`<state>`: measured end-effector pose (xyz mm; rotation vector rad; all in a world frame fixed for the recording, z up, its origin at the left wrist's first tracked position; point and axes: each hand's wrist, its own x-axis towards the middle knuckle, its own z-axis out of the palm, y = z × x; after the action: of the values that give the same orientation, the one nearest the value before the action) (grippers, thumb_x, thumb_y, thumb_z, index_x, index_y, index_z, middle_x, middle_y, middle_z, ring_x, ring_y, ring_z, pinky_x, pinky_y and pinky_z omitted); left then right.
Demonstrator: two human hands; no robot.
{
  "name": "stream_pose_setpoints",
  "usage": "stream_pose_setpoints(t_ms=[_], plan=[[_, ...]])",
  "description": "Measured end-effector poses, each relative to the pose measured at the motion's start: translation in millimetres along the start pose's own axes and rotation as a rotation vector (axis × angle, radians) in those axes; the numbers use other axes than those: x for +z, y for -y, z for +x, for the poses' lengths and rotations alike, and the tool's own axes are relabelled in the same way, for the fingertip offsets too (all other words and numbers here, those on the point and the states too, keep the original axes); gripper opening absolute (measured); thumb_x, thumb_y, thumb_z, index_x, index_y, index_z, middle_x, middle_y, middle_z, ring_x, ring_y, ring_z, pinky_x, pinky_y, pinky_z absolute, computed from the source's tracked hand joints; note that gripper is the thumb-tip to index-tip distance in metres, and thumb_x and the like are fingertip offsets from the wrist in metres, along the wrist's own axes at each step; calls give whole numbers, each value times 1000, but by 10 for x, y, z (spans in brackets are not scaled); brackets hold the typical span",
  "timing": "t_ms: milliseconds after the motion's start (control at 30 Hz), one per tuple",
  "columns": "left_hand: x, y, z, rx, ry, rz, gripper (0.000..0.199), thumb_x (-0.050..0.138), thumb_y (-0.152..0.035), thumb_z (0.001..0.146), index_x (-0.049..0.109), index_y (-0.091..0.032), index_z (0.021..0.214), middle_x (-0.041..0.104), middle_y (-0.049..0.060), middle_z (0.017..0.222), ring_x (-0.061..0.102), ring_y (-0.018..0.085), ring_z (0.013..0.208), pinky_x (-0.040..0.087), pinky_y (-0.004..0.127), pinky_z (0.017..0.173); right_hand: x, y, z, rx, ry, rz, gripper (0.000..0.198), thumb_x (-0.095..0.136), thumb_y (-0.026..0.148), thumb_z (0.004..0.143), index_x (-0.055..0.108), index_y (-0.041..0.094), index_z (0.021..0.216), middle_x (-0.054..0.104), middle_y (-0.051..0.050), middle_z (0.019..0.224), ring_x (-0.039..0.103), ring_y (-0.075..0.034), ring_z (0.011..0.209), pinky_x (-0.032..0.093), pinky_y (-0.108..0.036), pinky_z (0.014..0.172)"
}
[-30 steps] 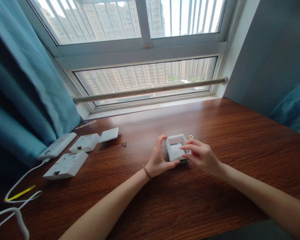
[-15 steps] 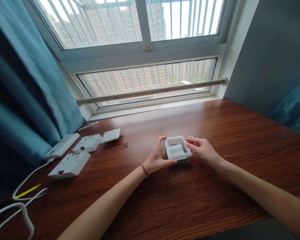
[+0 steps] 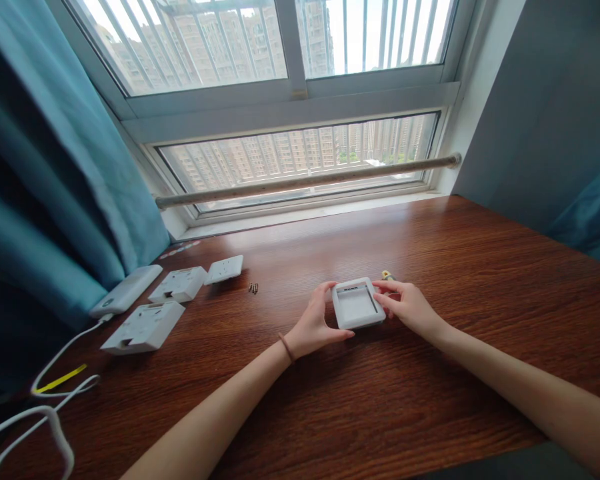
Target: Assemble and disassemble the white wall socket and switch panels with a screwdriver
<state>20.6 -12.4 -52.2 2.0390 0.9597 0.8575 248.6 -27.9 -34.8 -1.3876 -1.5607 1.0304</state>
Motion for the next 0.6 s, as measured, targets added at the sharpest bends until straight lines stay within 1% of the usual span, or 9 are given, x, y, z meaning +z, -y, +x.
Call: stream_pose_setpoints(t_ms=[167,333,600], plan=[[-4,-12,20,-30,14,10,88,81,-32,52,33,-16,125,40,14,127,39,30,120,28,43,105,22,-47,4,8,6,-67,42,55,32,77,61,8,110,64,-7,81,57,-13,51,48,-25,44],[1,-22,28,-42,24,17,89,82,-30,50,33,-16,123,40,14,125,40,29,119,29,43,104,34,-74,16,6,-15,-127,40,54,31,77,61,8,109,65,-7,82,57,-12,50,48,-24,43],[12,24,27,-5,20,84,88,82,-35,49,36,-17,122,41,13,122,41,29,116,32,44,102,33,-88,8,1,-10,-190,38,53,30,78,62,8,108,66,-8,84,58,-12,52,48,-23,44]])
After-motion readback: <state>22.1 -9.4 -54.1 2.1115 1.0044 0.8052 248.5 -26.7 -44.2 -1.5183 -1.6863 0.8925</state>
